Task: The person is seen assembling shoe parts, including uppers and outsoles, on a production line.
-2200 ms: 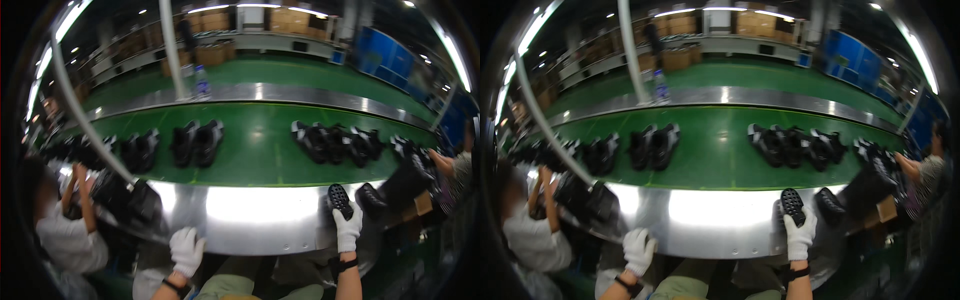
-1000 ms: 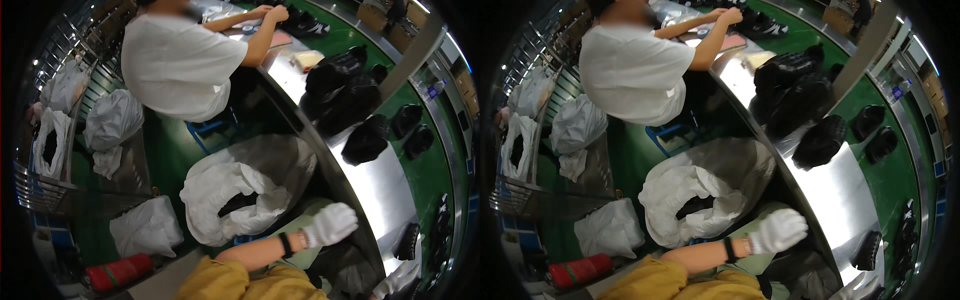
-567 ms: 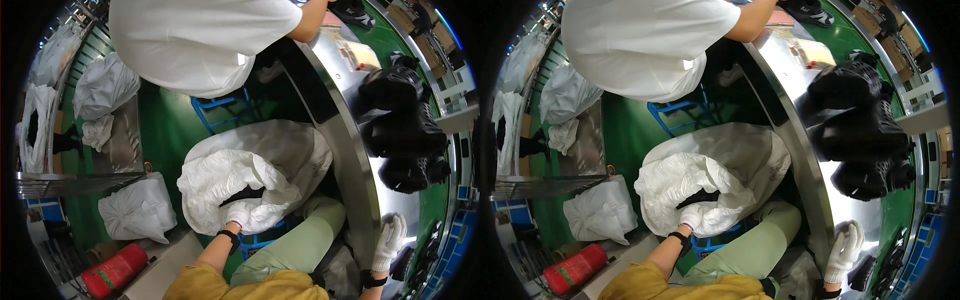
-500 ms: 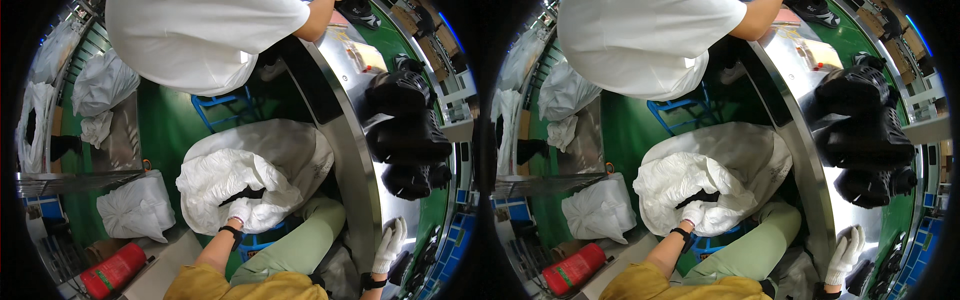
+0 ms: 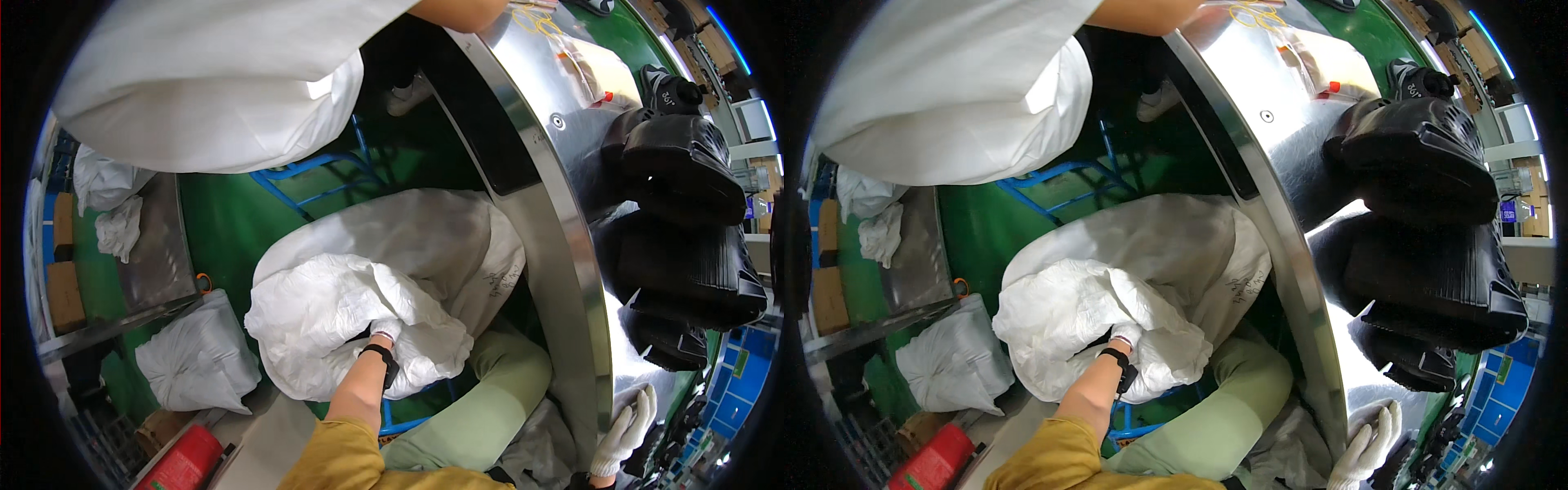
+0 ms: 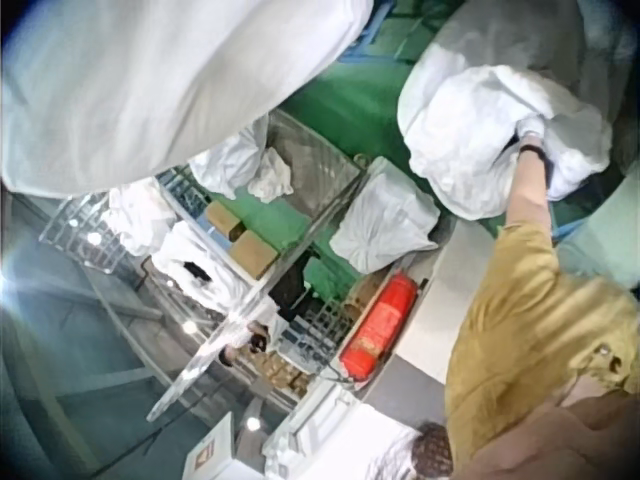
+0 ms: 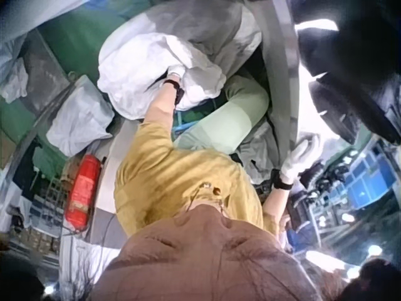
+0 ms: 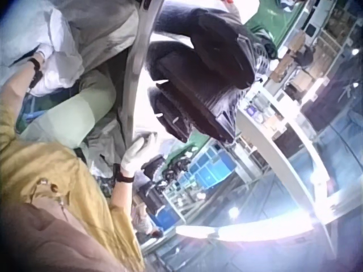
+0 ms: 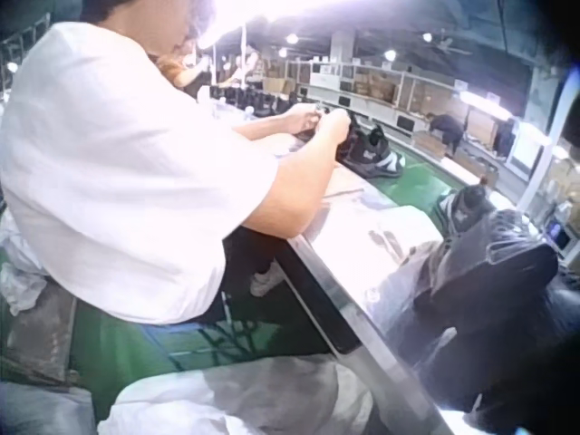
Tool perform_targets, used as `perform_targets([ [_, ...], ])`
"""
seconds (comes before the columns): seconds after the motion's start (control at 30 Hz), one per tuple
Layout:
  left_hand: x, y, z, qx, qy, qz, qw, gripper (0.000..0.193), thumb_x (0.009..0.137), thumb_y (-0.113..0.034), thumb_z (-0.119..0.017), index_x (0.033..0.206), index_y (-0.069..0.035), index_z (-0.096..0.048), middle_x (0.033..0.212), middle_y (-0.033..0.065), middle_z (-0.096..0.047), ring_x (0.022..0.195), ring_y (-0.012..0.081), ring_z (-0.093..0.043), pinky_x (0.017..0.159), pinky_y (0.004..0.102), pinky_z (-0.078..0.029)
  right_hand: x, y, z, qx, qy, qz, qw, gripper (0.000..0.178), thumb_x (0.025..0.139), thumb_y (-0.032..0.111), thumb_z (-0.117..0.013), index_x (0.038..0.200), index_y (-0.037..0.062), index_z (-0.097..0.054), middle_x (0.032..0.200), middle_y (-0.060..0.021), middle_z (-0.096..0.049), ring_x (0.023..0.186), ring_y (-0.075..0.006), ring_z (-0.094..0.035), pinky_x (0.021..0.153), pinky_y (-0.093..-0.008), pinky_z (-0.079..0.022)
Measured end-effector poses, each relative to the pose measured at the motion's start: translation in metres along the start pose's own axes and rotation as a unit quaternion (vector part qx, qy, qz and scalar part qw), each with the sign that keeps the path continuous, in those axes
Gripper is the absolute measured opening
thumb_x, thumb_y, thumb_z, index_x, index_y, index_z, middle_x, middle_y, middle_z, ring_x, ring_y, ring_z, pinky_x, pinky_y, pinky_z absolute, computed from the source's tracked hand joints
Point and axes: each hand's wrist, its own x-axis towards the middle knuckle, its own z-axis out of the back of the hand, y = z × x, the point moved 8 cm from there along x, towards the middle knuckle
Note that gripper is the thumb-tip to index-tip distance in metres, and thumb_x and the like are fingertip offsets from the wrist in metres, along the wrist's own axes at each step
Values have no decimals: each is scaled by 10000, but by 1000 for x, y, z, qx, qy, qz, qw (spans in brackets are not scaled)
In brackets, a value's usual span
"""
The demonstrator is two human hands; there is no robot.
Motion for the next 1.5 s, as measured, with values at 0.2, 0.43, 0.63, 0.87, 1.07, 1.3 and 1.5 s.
perform_targets([
  [0.2, 20, 18, -56, 59, 111, 2, 992, 371, 961, -259, -472, 1203, -119, -716, 1313, 133, -646, 1162, 336, -645, 946, 420, -531, 2, 11, -1, 15, 0, 15, 1000, 322, 991, 33, -450, 1261, -112, -551, 1402, -261, -517, 1289, -390, -510, 1113, -448, -383],
  [0.43, 19, -21, -54, 32, 104, 23, 994, 369, 960, -256, -477, 1208, -116, -712, 1306, 136, -649, 1150, 337, -650, 937, 420, -535, 0, 12, -1, 10, -13, -2, 1000, 321, 998, 57, -451, 1248, -110, -560, 1390, -265, -524, 1285, -391, -511, 1106, -450, -386],
  [0.63, 4, -19, -25, 20, 92, 64, 994, 367, 960, -252, -482, 1213, -113, -708, 1298, 139, -653, 1138, 338, -656, 928, 421, -539, 3, 15, 2, 10, -10, -2, 1000, 309, 992, 38, -453, 1236, -115, -565, 1380, -270, -530, 1268, -401, -520, 1096, -456, -398],
  [0.87, -28, -5, 5, 8, 74, 102, 992, 365, 959, -248, -488, 1218, -110, -704, 1290, 142, -658, 1123, 339, -662, 917, 422, -543, 4, 11, 4, 27, -17, -22, 999, 300, 971, -5, -477, 1239, -103, -569, 1372, -258, -542, 1270, -388, -525, 1093, -444, -405],
  [1.07, -107, 78, 79, 81, -366, 79, 924, 401, 974, -269, -442, 1291, -125, -640, 1279, 121, -657, 1187, 300, -606, 1037, 430, -438, 1, 9, -4, 50, 3, -28, 998, 330, 927, -16, -524, 1246, -93, -563, 1408, -266, -504, 1287, -395, -512, 1093, -443, -411],
  [1.3, -198, 48, 128, -715, -268, 82, 641, 310, 836, -163, -763, 1049, 40, -664, 983, 83, -684, 801, 153, -616, 716, 299, -512, -2, 5, 1, 34, -49, -5, 998, 282, 916, -2, -585, 1193, -50, -609, 1307, -233, -595, 1228, -378, -562, 1066, -437, -434],
  [1.5, -265, 33, 140, -637, -298, 146, 696, 327, 831, -233, -822, 922, -5, -606, 869, 39, -615, 752, 110, -547, 664, 278, -479, -3, 16, 1, 49, -86, 40, 994, 235, 895, 4, -631, 1127, -35, -647, 1236, -210, -630, 1154, -363, -596, 1027, -434, -453],
])
